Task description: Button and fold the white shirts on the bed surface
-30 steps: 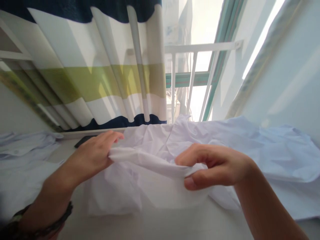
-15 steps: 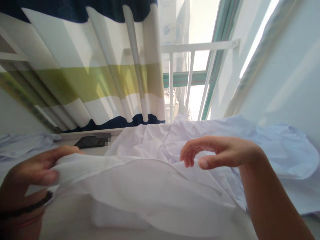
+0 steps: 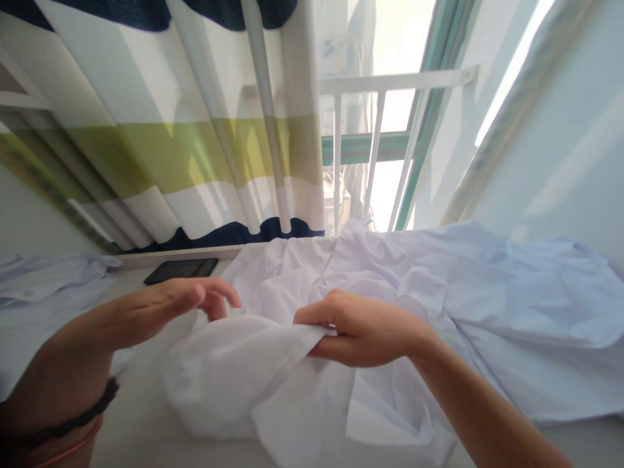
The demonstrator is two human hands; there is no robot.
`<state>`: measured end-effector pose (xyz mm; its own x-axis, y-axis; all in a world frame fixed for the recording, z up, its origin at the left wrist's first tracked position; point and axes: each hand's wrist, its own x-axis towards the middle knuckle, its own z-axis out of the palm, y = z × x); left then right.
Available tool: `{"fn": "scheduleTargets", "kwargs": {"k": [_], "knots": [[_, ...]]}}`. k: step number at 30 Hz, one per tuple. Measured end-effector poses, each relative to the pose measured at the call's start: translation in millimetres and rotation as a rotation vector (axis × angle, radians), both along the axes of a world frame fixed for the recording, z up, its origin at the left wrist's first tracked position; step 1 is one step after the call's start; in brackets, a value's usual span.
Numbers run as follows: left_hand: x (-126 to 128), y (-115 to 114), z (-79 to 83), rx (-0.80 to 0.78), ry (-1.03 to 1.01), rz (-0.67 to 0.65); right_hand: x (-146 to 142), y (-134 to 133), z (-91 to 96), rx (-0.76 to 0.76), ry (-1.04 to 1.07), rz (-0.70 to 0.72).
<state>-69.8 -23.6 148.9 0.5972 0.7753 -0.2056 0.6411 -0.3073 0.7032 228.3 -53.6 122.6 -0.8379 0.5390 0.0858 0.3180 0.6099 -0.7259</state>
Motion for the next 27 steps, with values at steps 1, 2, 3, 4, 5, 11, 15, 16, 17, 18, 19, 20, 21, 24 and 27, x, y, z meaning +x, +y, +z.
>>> {"fn": "scheduleTargets", "kwargs": {"k": [1,2,3,4,5,11,15,16,17,18,19,20,21,24,27], "knots": [[-8,8,-3.9,0.019,0.058,0.087,5,0,2.1,-0.032,0.024,0.007],[-15,16,-8.8,0.041,0.136,0.19,9,-2,4.5,-0.063,0.041,0.008],[-23,24,-14.4,0.057,0.246,0.289,12,-4,7.1,-0.088,0.045,0.002],[-29,31,-20.3,0.063,0.344,0.375,14,-7,9.9,-0.107,0.036,-0.014],[-35,36,-26.5,0.04,0.409,0.434,15,-10,12.6,-0.119,0.015,-0.035],[-34,53,-64.5,-0.245,0.49,0.452,-15,-31,6.8,-0.159,-0.284,0.078],[-22,59,-79.1,-0.151,0.283,0.313,-36,-26,-14.9,-0.124,-0.322,0.084],[-19,58,-77.9,-0.124,0.167,0.283,-37,-23,-18.7,-0.126,-0.311,0.06],[-17,56,-74.4,-0.102,0.051,0.275,-36,-18,-21.4,-0.138,-0.283,0.045],[-16,53,-68.7,-0.079,-0.059,0.287,-34,-13,-23.2,-0.162,-0.241,0.051],[-15,48,-61.3,-0.058,-0.157,0.313,-30,-8,-24.2,-0.201,-0.19,0.078],[-14,43,-53.0,-0.05,-0.247,0.336,-26,-3,-24.8,-0.256,-0.135,0.127],[-13,37,-44.7,-0.051,-0.33,0.343,-22,1,-25.2,-0.325,-0.081,0.195],[-13,24,-28.1,-0.096,-0.42,0.204,-14,11,-27.9,-0.567,0.049,0.377],[-11,22,-34.2,-0.08,-0.238,0.021,-20,13,-37.1,-0.663,0.109,0.238]]}}
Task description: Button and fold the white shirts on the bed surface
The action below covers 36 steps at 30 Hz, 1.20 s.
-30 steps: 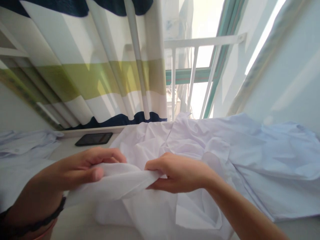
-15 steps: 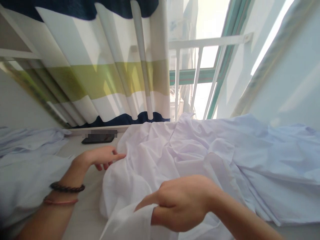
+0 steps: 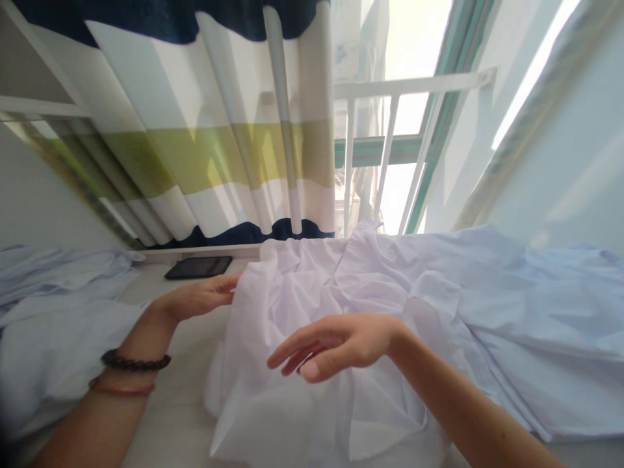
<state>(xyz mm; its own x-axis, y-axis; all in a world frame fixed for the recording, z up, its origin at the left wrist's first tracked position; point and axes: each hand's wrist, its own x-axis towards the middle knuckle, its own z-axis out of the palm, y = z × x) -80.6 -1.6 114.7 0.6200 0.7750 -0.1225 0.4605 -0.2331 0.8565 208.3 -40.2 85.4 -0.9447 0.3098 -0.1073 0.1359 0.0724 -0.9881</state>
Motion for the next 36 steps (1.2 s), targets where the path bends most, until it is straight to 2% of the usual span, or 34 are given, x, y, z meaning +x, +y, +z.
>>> {"fn": "scheduleTargets", "kwargs": {"k": [4,7,10,12,16,17,18,20,22,23,27,30,32,34,36], "knots": [[13,11,-32.8,0.08,0.221,-0.19,-26,-1,-27.1,0.122,-0.234,-0.44],[25,17,-51.6,0.075,0.355,-0.329,-43,-1,-51.2,0.223,-0.271,-0.564],[23,19,-51.9,0.046,0.387,-0.392,-49,0,-67.6,0.248,-0.15,-0.631],[14,21,-45.1,0.019,0.376,-0.333,-47,2,-72.3,0.171,-0.088,-0.615],[-12,26,-36.3,0.049,0.596,0.068,-40,7,-74.1,-0.073,0.005,-0.584],[-17,27,-36.6,0.053,0.677,0.11,-38,8,-73.7,-0.136,0.035,-0.592],[-20,28,-37.5,0.039,0.736,0.108,-36,9,-72.7,-0.196,0.065,-0.596],[-24,30,-39.7,-0.056,0.738,0.023,-32,10,-67.8,-0.293,0.109,-0.577],[-26,30,-40.0,-0.166,0.579,-0.046,-24,10,-57.8,-0.339,0.125,-0.55],[-27,29,-38.9,-0.198,0.456,-0.03,-19,10,-51.1,-0.346,0.126,-0.55],[-25,22,-28.5,-0.151,-0.08,0.265,3,4,-22.7,-0.349,0.181,-0.644],[-17,15,-18.6,-0.073,-0.388,0.422,4,-1,-16.0,-0.334,0.214,-0.642],[-10,11,-14.6,-0.056,-0.397,0.379,-5,-2,-23.8,-0.291,0.176,-0.6],[-5,9,-15.5,-0.074,-0.209,0.159,-18,1,-39.9,-0.212,0.05,-0.486],[-1,10,-21.3,-0.091,0.105,-0.078,-28,5,-58.5,-0.151,-0.116,-0.344]]}}
